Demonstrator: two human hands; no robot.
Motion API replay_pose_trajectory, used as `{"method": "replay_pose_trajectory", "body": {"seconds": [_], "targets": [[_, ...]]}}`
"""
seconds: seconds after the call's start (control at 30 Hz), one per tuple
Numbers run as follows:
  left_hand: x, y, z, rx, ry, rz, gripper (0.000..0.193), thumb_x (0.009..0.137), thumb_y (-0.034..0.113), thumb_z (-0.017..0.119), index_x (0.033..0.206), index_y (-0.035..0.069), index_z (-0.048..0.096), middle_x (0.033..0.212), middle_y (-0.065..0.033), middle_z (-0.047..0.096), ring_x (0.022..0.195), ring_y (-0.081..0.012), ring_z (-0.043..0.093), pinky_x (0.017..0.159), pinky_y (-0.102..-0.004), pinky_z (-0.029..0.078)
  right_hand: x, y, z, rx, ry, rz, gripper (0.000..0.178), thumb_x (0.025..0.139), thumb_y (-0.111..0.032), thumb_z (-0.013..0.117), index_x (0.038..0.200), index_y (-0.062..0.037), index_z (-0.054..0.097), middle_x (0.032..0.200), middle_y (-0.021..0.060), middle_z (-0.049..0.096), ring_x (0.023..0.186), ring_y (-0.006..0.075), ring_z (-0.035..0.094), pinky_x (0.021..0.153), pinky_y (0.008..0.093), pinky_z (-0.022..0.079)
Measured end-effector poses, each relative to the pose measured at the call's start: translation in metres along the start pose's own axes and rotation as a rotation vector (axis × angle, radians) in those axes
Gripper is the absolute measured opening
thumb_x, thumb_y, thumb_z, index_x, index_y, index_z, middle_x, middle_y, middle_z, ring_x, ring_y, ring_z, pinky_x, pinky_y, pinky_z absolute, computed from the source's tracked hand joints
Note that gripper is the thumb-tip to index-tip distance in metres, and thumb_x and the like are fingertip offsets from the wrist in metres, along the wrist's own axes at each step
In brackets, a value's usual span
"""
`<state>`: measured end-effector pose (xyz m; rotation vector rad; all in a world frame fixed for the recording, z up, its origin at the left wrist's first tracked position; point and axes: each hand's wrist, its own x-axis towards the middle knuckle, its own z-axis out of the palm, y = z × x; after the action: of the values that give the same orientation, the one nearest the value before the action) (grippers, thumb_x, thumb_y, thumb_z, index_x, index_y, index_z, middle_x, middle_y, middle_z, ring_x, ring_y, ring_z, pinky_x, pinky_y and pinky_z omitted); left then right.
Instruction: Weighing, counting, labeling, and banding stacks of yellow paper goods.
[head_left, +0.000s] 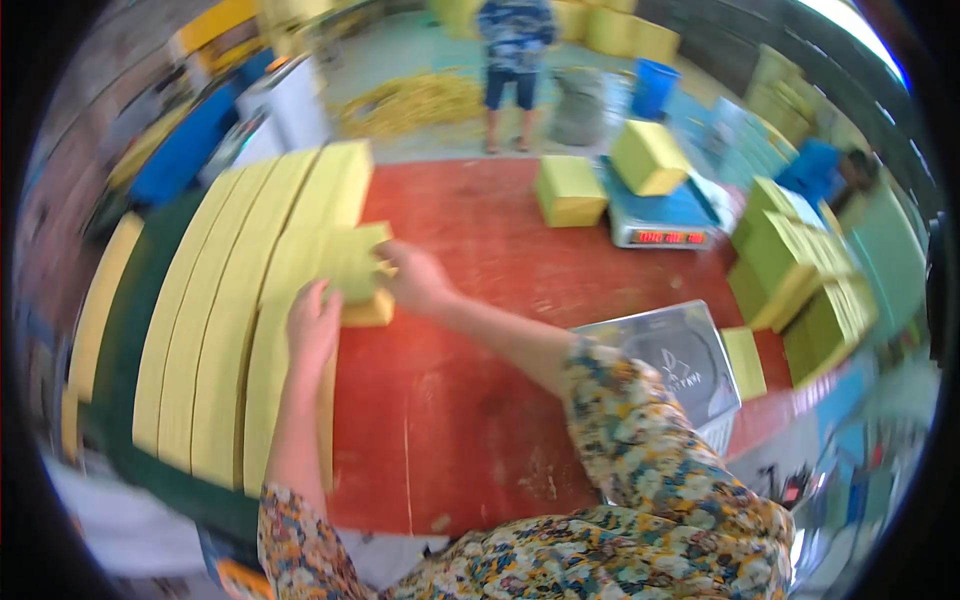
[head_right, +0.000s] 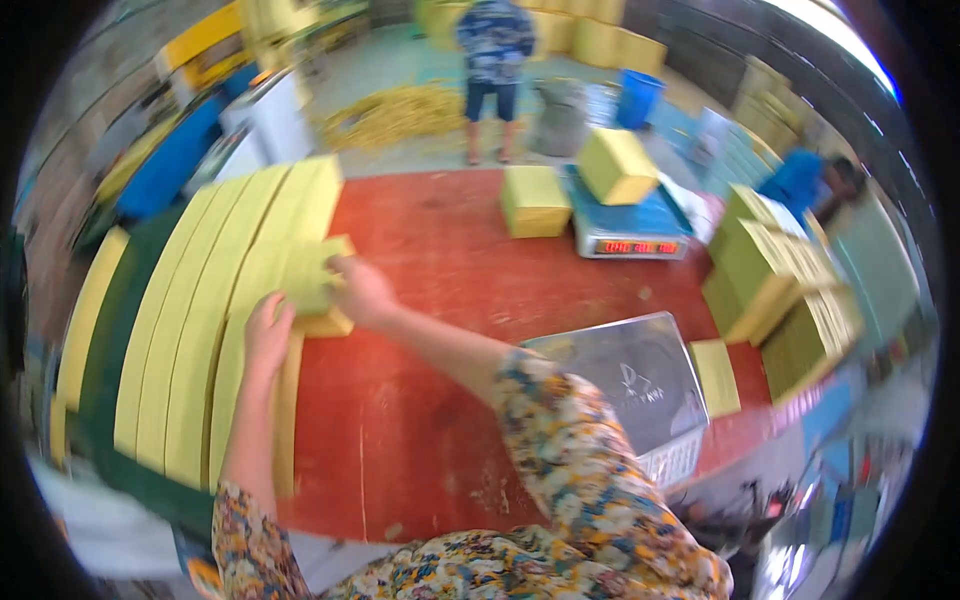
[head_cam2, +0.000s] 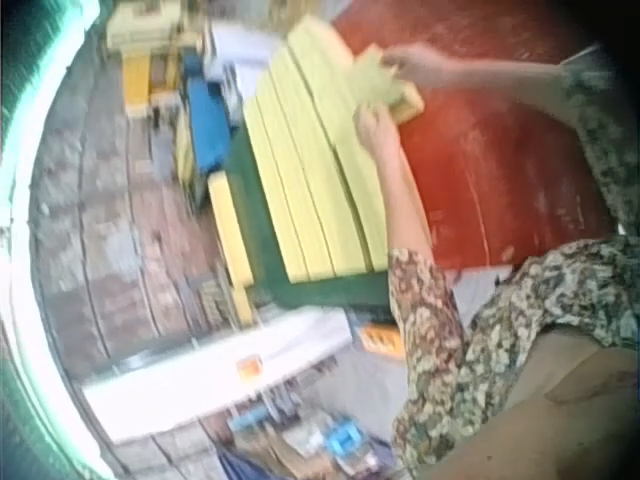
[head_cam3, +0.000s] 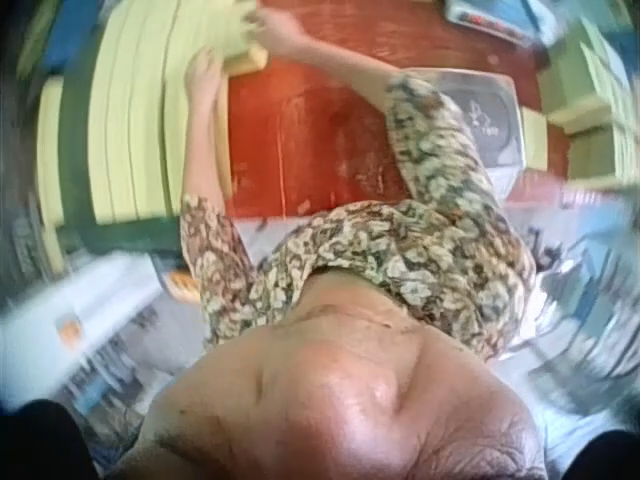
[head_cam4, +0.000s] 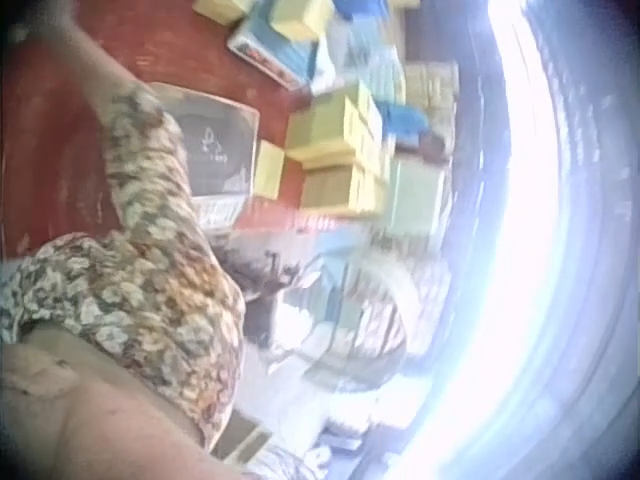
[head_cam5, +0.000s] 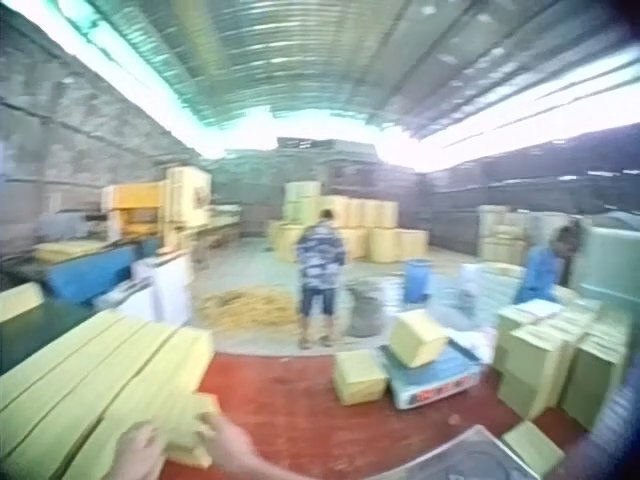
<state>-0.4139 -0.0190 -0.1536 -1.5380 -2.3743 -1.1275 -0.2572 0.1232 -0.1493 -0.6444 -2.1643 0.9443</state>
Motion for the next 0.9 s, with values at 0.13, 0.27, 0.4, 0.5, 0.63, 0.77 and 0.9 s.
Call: {"method": "replay_pose_trajectory", "body": {"seconds": [0.13, 0.27, 0.4, 0.5, 0.63, 0.77, 0.9], "targets": [[0.047, -0.016, 0.037, 0.251, -0.061, 0.121, 0.036, 0.091, 0.023, 0.056, 0.113, -0.006, 0.061, 0.121, -0.0237, 0.061, 0.116, -0.0378, 0.055, 0.101, -0.0452, 0.042, 0.066, 0.005, 0.032, -0.177, 0.059, -0.044, 0.035, 0.086, -0.024, 0.062, 0.114, -0.0031, 0.062, 0.118, 0.0172, 0.062, 0.112, 0.0327, 0.058, 0.096, 0.0428, 0.046], [0.077, 0.008, 0.066, 0.457, -0.273, 0.113, 0.035, 0.091, 0.017, 0.056, 0.115, -0.007, 0.06, 0.127, -0.0247, 0.057, 0.124, -0.0361, 0.05, 0.109, -0.0481, 0.035, 0.111, 0.035, 0.041, -0.457, -0.058, 0.037, 0.03, 0.09, -0.03, 0.056, 0.105, -0.0048, 0.063, 0.105, 0.0161, 0.064, 0.102, 0.0319, 0.061, 0.088, 0.0448, 0.048], [0.064, -0.001, 0.084, 0.534, -0.12, 0.335, 0.035, 0.091, 0.011, 0.053, 0.118, -0.011, 0.057, 0.13, -0.0258, 0.055, 0.126, -0.0373, 0.049, 0.111, -0.0477, 0.034, 0.098, 0.073, 0.06, -0.464, -0.092, 0.039, 0.029, 0.093, -0.033, 0.052, 0.1, -0.0063, 0.062, 0.097, 0.0138, 0.065, 0.097, 0.031, 0.062, 0.082, 0.0461, 0.049], [0.048, -0.002, 0.073, 0.428, -0.15, 0.314, 0.038, 0.09, 0.01, 0.052, 0.121, -0.012, 0.055, 0.13, -0.0271, 0.055, 0.126, -0.0383, 0.048, 0.111, -0.0466, 0.034, 0.071, 0.061, 0.055, -0.405, -0.034, 0.047, 0.022, 0.088, -0.026, 0.055, 0.098, -0.0069, 0.063, 0.097, 0.0136, 0.065, 0.095, 0.0301, 0.063, 0.081, 0.0443, 0.048], [0.025, 0.022, 0.083, 0.273, -0.203, 0.346, 0.037, 0.089, 0.008, 0.053, 0.12, -0.011, 0.056, 0.13, -0.0268, 0.055, 0.126, -0.0403, 0.048, 0.109, -0.0469, 0.036, 0.015, 0.063, 0.033, -0.421, 0.091, 0.158, 0.024, 0.09, -0.03, 0.056, 0.098, -0.0075, 0.061, 0.098, 0.0133, 0.064, 0.096, 0.0305, 0.062, 0.08, 0.0465, 0.049], [-0.002, 0.045, 0.085, 0.164, -0.229, 0.411, 0.037, 0.087, 0.006, 0.052, 0.12, -0.01, 0.057, 0.129, -0.0267, 0.055, 0.124, -0.0406, 0.049, 0.109, -0.0475, 0.036, -0.032, 0.05, 0.008, -0.42, 0.139, 0.255, 0.024, 0.09, -0.029, 0.057, 0.1, -0.0077, 0.06, 0.099, 0.013, 0.064, 0.098, 0.0297, 0.062, 0.082, 0.047, 0.048], [-0.002, 0.048, 0.075, 0.053, -0.132, 0.431, 0.043, 0.09, 0.008, 0.049, 0.129, -0.009, 0.05, 0.131, -0.026, 0.054, 0.126, -0.0417, 0.047, 0.11, -0.047, 0.035, -0.072, 0.03, -0.002, -0.452, 0.202, 0.389, 0.027, 0.09, -0.03, 0.056, 0.106, -0.0078, 0.057, 0.103, 0.0127, 0.062, 0.101, 0.029, 0.061, 0.086, 0.0473, 0.046]]}}
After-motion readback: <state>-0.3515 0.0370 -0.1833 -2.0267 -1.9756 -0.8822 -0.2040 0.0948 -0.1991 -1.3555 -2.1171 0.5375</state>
